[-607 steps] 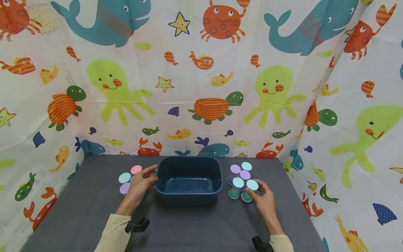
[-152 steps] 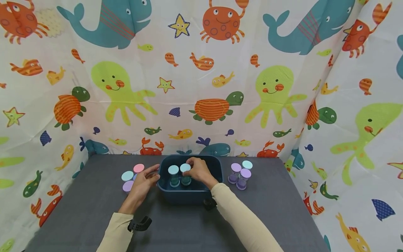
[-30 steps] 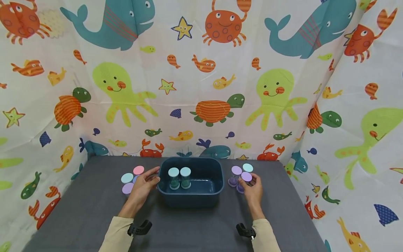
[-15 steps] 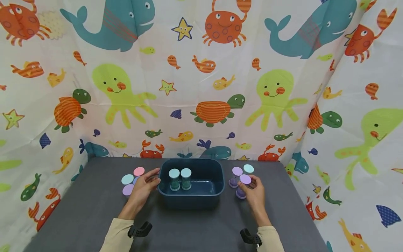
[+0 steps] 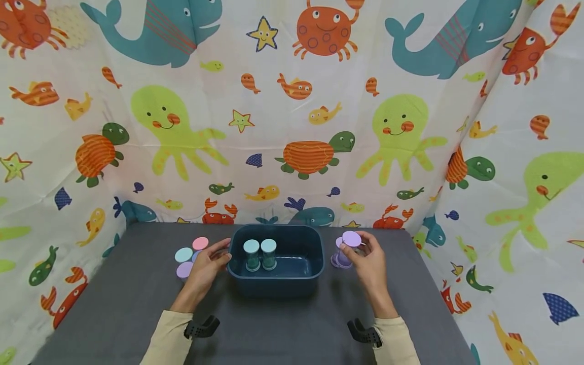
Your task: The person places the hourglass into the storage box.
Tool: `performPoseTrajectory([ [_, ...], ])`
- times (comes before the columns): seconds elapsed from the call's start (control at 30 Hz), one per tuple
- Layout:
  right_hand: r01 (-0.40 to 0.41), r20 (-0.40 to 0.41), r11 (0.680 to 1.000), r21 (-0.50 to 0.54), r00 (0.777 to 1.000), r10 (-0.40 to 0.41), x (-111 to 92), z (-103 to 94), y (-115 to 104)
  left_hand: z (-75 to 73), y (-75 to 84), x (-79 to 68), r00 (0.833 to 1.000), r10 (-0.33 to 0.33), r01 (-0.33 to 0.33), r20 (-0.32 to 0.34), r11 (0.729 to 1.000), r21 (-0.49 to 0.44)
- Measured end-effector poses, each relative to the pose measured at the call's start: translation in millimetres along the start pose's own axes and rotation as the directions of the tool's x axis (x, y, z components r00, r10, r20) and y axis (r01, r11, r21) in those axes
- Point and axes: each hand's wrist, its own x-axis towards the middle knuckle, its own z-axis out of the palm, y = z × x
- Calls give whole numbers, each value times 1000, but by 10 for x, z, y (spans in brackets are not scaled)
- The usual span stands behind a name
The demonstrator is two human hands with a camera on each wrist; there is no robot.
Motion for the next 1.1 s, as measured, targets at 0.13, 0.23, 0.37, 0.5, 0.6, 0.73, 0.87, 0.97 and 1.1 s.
performPoseTrajectory([
  [0.13,15,-2,1000,-4,1000,-15,-1,5,-113,-6,-1,8,1000,-2,2,6,1000,5],
  [0.23,31,-4,1000,-4,1000,-31,8,27,-196,-16,1,15,1000,-11,11,10,1000,5],
  [0.37,57,3,998,19,998,-57,23,72,-280,-15,0,22,1000,-9,9,9,1000,-2],
  [0.5,65,9,997,50,998,-65,39,122,-322,3,-8,28,1000,-3,3,3,1000,-4],
  [0.6,69,18,996,62,997,-71,36,159,-353,12,-12,29,1000,-4,4,-7,1000,0],
  [0.73,76,32,994,80,996,-79,10,214,-389,11,-16,26,1000,1,-1,-6,1000,-2],
  [0.87,81,54,991,106,995,-87,-22,270,-423,1,-12,26,1000,2,-2,1,1000,-4],
  [0.97,76,87,989,128,992,-88,-49,311,-449,-4,-11,22,1000,1,-1,1,1000,-2],
  [1.1,73,113,988,135,990,-89,-70,363,-453,5,-15,25,1000,6,-6,0,1000,-2],
])
